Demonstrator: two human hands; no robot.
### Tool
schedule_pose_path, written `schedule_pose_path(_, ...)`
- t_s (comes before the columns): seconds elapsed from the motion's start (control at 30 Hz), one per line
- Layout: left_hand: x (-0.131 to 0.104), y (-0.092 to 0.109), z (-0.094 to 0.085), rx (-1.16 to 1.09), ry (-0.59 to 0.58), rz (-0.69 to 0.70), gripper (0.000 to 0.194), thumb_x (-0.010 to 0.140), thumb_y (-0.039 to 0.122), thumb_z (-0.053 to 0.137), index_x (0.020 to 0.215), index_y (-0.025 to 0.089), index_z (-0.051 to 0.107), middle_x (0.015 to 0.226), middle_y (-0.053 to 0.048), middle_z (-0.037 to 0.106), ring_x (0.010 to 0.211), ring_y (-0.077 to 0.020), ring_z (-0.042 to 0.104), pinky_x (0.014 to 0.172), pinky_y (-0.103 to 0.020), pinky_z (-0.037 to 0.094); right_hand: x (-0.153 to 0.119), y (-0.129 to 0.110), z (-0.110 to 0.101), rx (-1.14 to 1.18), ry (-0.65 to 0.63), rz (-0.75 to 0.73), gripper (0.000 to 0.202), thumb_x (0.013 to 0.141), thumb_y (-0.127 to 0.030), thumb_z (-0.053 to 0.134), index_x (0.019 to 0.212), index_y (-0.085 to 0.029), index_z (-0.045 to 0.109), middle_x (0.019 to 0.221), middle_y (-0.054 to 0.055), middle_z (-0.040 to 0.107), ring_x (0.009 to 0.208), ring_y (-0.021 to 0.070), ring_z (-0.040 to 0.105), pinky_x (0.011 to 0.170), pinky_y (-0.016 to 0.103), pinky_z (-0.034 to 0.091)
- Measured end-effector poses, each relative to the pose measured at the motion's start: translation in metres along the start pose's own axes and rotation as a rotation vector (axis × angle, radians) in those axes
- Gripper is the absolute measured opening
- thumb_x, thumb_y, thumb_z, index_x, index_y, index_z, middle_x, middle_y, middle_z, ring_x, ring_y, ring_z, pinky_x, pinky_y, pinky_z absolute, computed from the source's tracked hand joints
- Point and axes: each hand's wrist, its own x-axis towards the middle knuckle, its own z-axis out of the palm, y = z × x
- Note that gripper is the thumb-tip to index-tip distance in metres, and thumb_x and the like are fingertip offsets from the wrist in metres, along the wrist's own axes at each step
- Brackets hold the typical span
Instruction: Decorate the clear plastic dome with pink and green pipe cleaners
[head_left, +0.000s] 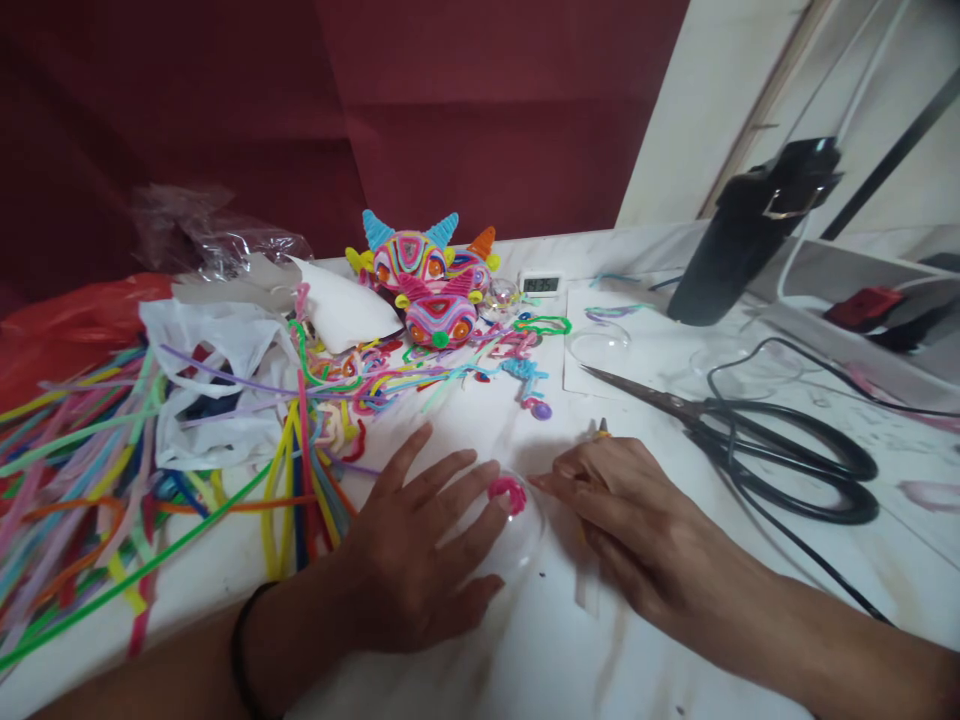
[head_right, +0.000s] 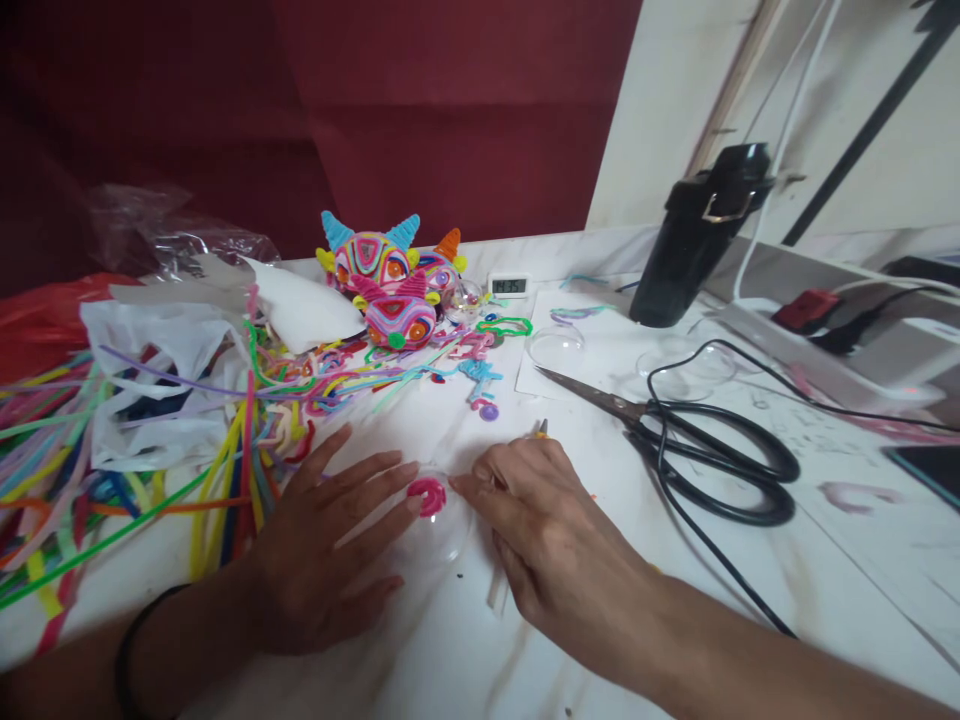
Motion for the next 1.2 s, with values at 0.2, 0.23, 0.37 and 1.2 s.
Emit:
schedule_pose_path(0.2,0.002,-0.003,0.006,-0.079,0.124,-0.136,0.036,0.085,0.027,0.056,0.119,0.014,0.052,0.108,-0.012,0.063,0.106,-0.0249,0.058,0.102,-0.05,0.039,0.002,0.003,-0.008,-0.082,0.044,0.015,0.032,0.088,-0.007,0.043,0.113,-0.017,0.06,0.098,0.011,0.064,0.093,0.0247,0.058,0.081,0.045,0.043)
schedule_pose_path(0.23,0.002,-0.003,0.008,-0.083,0.115,-0.175,0.039,0.084,0.031,0.058,0.119,0.014,0.052,0.107,-0.012,0.062,0.103,-0.0256,0.058,0.098,-0.048,0.042,0.003,0.004,-0.01,-0.1,0.051,0.019,0.031,0.088,-0.007,0.043,0.112,-0.017,0.06,0.098,0.011,0.065,0.092,0.0246,0.058,0.081,0.045,0.043)
schedule_pose_path(0.37,0.0,-0.002,0.014,-0.148,0.025,-0.316,0.057,0.08,0.051,0.061,0.122,0.015,0.046,0.112,-0.014,0.059,0.103,-0.029,0.057,0.09,-0.047,0.047,0.004,0.009,-0.019,-0.128,0.103,0.039,0.03,0.087,-0.009,0.046,0.111,-0.018,0.062,0.097,0.009,0.067,0.091,0.0245,0.061,0.08,0.045,0.046)
schedule_pose_path(1.2,0.008,-0.003,-0.001,-0.385,-0.224,-0.484,0.104,0.063,0.047,0.079,0.144,0.018,0.02,0.135,-0.02,0.045,0.122,-0.034,0.049,0.099,-0.055,0.042,-0.001,0.02,-0.02,-0.141,0.095,0.047,0.029,0.082,-0.005,0.05,0.103,-0.014,0.068,0.085,0.009,0.068,0.086,0.0245,0.058,0.079,0.041,0.036)
